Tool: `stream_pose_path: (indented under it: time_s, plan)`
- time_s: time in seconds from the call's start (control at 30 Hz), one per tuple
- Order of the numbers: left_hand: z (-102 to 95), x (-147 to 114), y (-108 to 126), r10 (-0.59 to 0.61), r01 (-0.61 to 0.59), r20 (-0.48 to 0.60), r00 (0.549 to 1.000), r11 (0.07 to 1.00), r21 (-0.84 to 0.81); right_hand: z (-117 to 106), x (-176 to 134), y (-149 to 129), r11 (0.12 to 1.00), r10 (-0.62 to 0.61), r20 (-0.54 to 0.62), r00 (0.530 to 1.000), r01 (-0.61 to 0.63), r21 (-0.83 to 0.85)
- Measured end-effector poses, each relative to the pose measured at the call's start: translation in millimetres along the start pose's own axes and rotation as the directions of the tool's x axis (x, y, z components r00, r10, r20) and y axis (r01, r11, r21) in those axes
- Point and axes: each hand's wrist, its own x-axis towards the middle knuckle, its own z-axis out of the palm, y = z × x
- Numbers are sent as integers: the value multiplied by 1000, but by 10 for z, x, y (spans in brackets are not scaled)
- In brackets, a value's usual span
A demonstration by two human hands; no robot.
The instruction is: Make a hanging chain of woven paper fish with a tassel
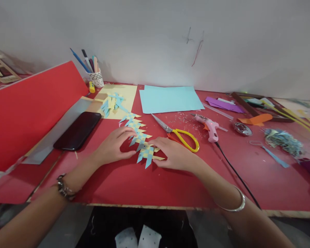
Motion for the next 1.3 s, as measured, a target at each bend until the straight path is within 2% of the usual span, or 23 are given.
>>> stream_pose_path:
  time_s: [0.07, 0.13, 0.23, 0.33, 0.47, 0.6, 0.73, 1.1, 1.3]
  plan:
    - [-12, -13, 114, 113, -111, -33, 993, 993, 45, -2, 9, -7, 1000, -1, -5, 1000, 1, -27]
    - [-13, -7, 245, 256, -250, -49, 965, 962, 113, -6, 21, -21, 997, 8, -1, 1000, -8, -80]
    - [18, 27, 385, 359, -338, -72, 931, 918, 206, -10, 35, -39, 986, 41, -14, 999, -43, -162]
    - [76, 51, 397, 359, -335, -93, 928, 919, 208, -14, 34, -30, 982, 28, -39, 999, -34, -186]
    - [111, 40, 317, 335, -310, -153, 930, 936, 168, -42, 19, 28, 967, -50, -19, 999, 43, -251]
    - [73, 34, 294, 313, -280, -229, 922, 945, 167, -78, 15, 69, 901, -125, 44, 991, 132, -412]
    - [30, 16, 317, 309, -290, -307, 900, 951, 107, -83, 18, 52, 846, -192, 84, 978, 208, -491]
    - [5, 17, 296, 291, -304, -214, 933, 952, -29, -79, 9, -13, 790, -275, 92, 957, 279, -545]
    - [54, -3, 275, 295, -306, -128, 947, 950, -70, -67, 10, -39, 788, -268, 117, 956, 287, -545]
